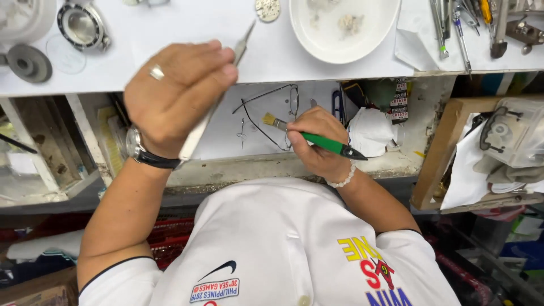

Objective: The person uses tweezers to hold a small watch component and a brush to clean it over a white dish. The person repeatedly brushes the component while holding it steady, occasionally adjusting its position.

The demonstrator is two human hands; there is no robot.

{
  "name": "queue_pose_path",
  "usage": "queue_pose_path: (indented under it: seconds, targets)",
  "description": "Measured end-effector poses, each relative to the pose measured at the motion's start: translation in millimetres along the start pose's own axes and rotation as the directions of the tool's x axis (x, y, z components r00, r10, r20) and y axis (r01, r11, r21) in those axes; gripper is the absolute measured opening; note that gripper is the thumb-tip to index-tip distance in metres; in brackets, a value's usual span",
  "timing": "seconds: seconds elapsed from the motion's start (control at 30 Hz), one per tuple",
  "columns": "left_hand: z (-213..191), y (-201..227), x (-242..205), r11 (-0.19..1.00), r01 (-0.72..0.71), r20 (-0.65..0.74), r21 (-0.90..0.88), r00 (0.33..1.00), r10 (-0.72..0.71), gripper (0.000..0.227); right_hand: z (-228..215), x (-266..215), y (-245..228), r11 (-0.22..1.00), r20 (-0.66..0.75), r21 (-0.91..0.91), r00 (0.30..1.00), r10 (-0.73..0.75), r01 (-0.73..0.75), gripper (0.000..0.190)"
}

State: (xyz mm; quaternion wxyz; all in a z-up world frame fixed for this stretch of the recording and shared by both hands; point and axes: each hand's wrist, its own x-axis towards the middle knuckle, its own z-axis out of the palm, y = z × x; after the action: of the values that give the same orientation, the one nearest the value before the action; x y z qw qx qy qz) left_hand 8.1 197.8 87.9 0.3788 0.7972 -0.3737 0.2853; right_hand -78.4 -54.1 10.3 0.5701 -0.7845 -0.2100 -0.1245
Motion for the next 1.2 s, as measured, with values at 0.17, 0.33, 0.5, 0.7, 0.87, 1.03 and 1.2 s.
queue_pose_path:
  seconds: [0.17,0.33,0.5,0.7,0.87,1.03,1.2]
  targets:
    - [12,-2,1,0.985,-0.134,0.062,0.108,0.990,0.128,0.010,-8,-6,4,0.996,-0.052,-0.010,0.995,0.083,-0.084,0.011]
    - [18,-4,1,0.973,-0.151,0.038,0.178,0.989,0.146,0.013,-11,-9,-1,0.997,-0.129,0.021,0.989,-0.072,0.075,0.011]
    - [16,2,0,0.973,-0.133,-0.018,0.188,0.990,0.138,0.019,-33,16,-17,0.919,-0.518,-0.114,0.767,-0.379,0.378,0.016]
    - [8,14,2,0.980,-0.151,0.003,0.127,0.988,0.152,0.019,-91,85,7,0.841,-0.330,-0.512,0.863,-0.382,0.177,0.022]
    - [12,17,18,0.986,-0.158,0.015,0.049,0.987,0.158,0.013,-95,117,-18,0.826,-0.035,-0.554,0.988,-0.151,0.107,0.009]
    - [16,15,30,0.984,-0.177,0.023,-0.036,0.984,0.178,0.008,-85,120,-27,0.869,-0.022,-0.488,0.994,-0.111,0.086,0.005]
    - [22,8,29,0.982,-0.170,0.033,-0.078,0.984,0.173,0.009,-73,113,-33,0.891,-0.012,-0.451,0.997,-0.073,0.060,0.010]
